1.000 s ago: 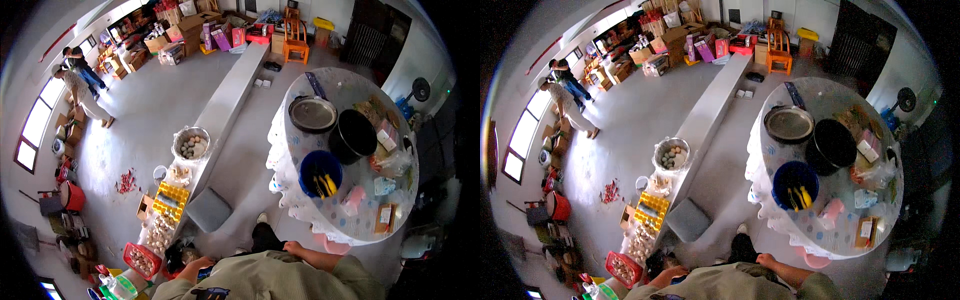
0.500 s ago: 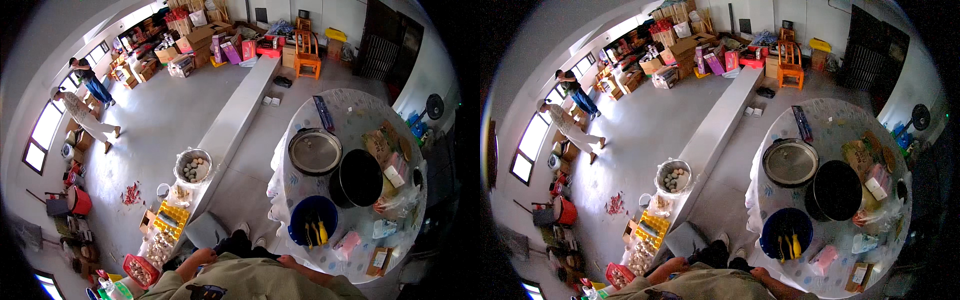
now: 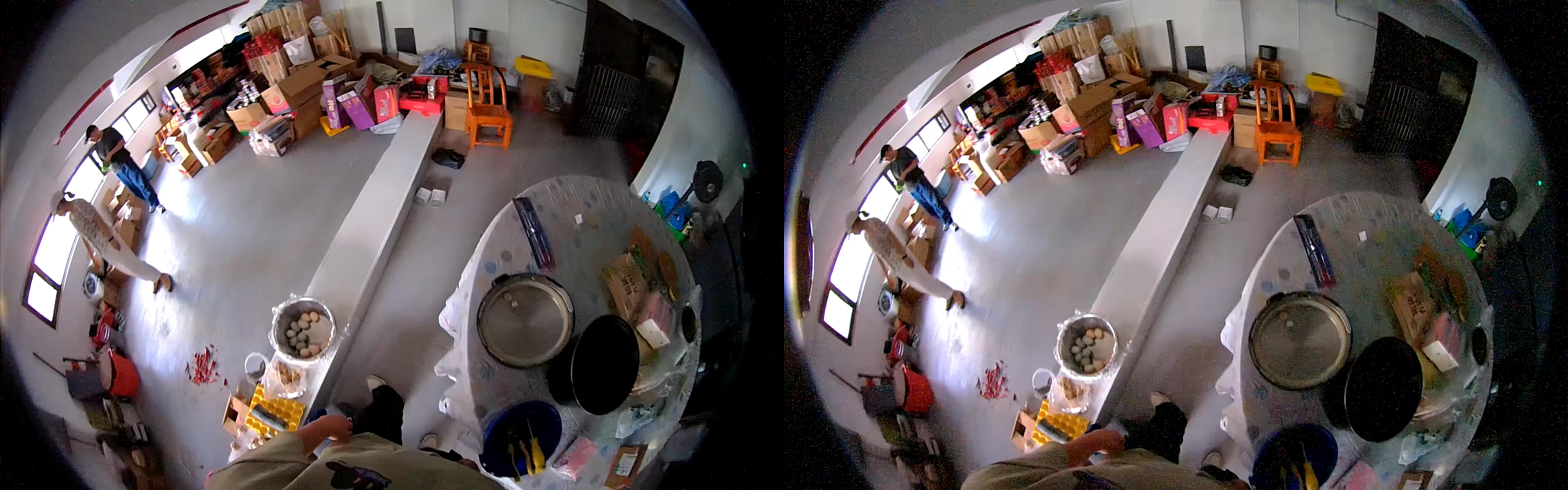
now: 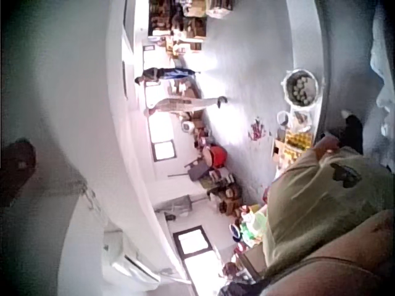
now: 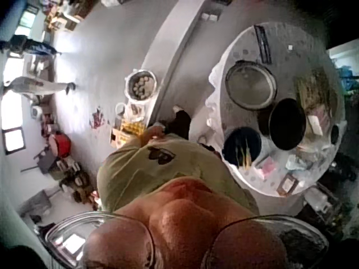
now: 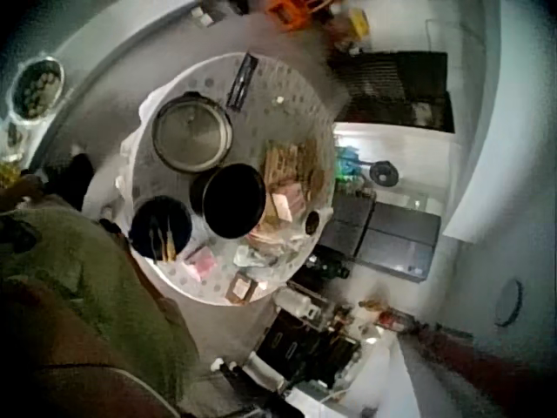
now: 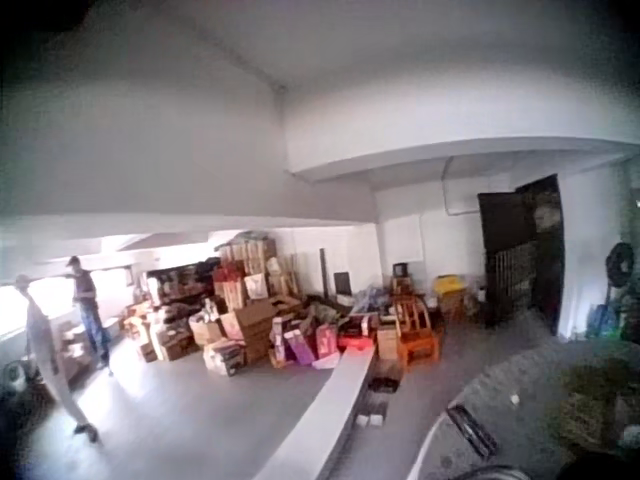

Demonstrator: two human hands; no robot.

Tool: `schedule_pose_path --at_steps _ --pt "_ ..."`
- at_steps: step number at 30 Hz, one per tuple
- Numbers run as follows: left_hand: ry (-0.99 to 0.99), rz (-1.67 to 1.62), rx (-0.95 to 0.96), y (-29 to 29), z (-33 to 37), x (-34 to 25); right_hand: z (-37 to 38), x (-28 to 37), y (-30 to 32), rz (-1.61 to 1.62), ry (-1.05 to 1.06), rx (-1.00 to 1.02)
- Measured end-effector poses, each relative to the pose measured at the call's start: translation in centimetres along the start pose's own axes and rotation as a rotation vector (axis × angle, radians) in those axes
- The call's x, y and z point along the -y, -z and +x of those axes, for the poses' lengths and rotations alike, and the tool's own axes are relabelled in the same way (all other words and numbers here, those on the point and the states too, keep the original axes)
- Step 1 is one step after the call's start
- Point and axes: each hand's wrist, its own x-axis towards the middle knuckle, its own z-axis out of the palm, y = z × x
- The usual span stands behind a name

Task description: The person washes a blue cloth by hand in a sink under running water and wrings it out.

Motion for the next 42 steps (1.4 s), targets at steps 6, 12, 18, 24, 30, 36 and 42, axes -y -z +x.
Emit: schedule_pose_path --at_steps 6,12,18,24,30,36,42 --pt "0.019 -0.254 -0.264 2.6 -0.3 10.7 2.0 9.0 0.5 -0.025 0.054 -0.089" --pt "0.069 -0.452 -0.143 3.2 -1.5 19.9 5.1 19.6 2.8 -0.204 0.262 -0.272" --pt "0.028 -0.868 -0.237 -2.4 3.5 25.3 8.6 27.5 5.9 -0.296 0.511 -0.479" --pt "0.189 -0.675 -0.184 3.8 0.1 27.6 8.6 38.5 10.6 -0.389 0.169 -0.211" --pt "0.264 -0.652 -0.165 13.2 0.2 29.3 11.4 46.0 17.9 -0.408 0.309 -0.379" --pt "0.356 -0.499 -0.223 26.6 -3.3 33.7 13.4 53.9 27.8 -0.447 0.282 -0.332" --pt "0.584 -0.455 -0.383 38.9 -10.5 33.9 18.7 56.9 34.0 -0.375 0.401 -0.311"
